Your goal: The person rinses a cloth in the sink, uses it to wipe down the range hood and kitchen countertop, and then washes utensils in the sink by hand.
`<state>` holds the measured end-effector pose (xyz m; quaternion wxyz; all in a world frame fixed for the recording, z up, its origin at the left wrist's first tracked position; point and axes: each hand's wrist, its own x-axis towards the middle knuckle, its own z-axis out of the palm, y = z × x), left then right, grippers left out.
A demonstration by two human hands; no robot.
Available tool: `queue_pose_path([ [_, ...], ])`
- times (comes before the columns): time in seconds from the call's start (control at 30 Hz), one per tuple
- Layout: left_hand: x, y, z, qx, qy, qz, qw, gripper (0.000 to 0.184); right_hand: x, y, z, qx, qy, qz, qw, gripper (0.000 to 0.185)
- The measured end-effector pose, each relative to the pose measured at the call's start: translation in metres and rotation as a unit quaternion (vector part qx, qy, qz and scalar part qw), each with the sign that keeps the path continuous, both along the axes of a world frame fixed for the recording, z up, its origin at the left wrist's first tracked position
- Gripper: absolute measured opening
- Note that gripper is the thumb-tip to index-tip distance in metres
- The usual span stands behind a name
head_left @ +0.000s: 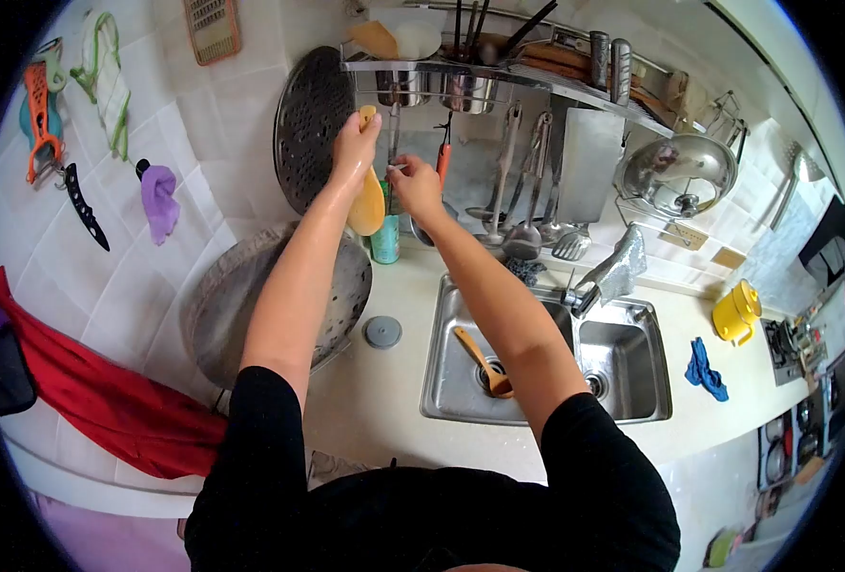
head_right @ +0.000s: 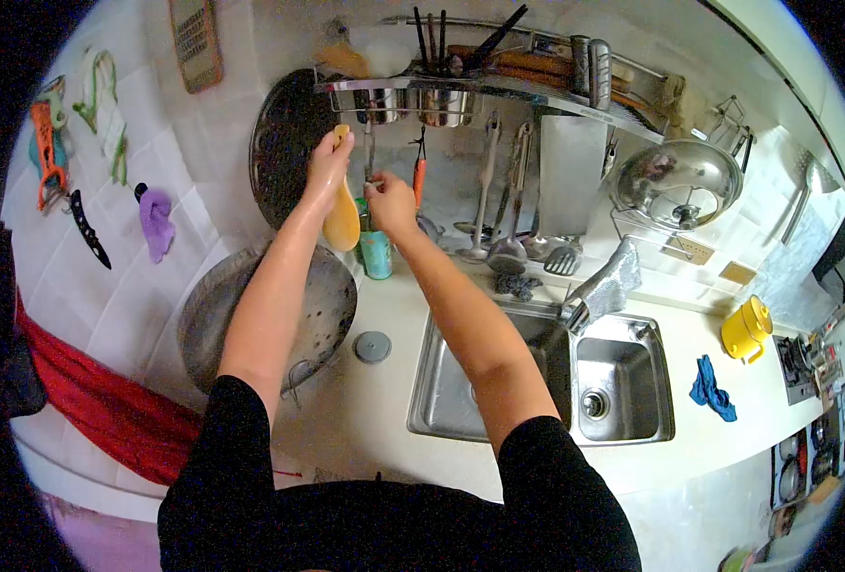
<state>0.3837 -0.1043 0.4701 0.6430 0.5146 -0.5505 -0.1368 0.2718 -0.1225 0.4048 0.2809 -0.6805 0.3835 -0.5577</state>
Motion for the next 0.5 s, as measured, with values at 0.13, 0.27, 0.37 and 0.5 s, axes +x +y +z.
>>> queue_pose_path([
  [0.13, 0.006, -0.008, -0.002, 0.017, 0.049, -0.031, 0.998, 0.034, 0.001, -0.003, 0.015, -0.025, -0.08, 0.015, 0.996, 0.029],
  [0.27, 0.005, 0.008, 0.007, 0.064, 0.157, -0.053, 0.984, 0.034, 0.008, -0.031, 0.037, 0.096, -0.222, 0.153, 0.958, 0.032],
  [0.37, 0.019, 0.003, 0.003, 0.062, 0.198, -0.107, 0.972, 0.036, 0.003, -0.021, 0.063, 0.148, -0.216, 0.21, 0.942, 0.029],
  [0.5, 0.027, 0.004, 0.005, -0.006, 0.162, -0.13, 0.978, 0.027, 0.002, -0.013, 0.069, 0.159, -0.208, 0.225, 0.938, 0.023],
])
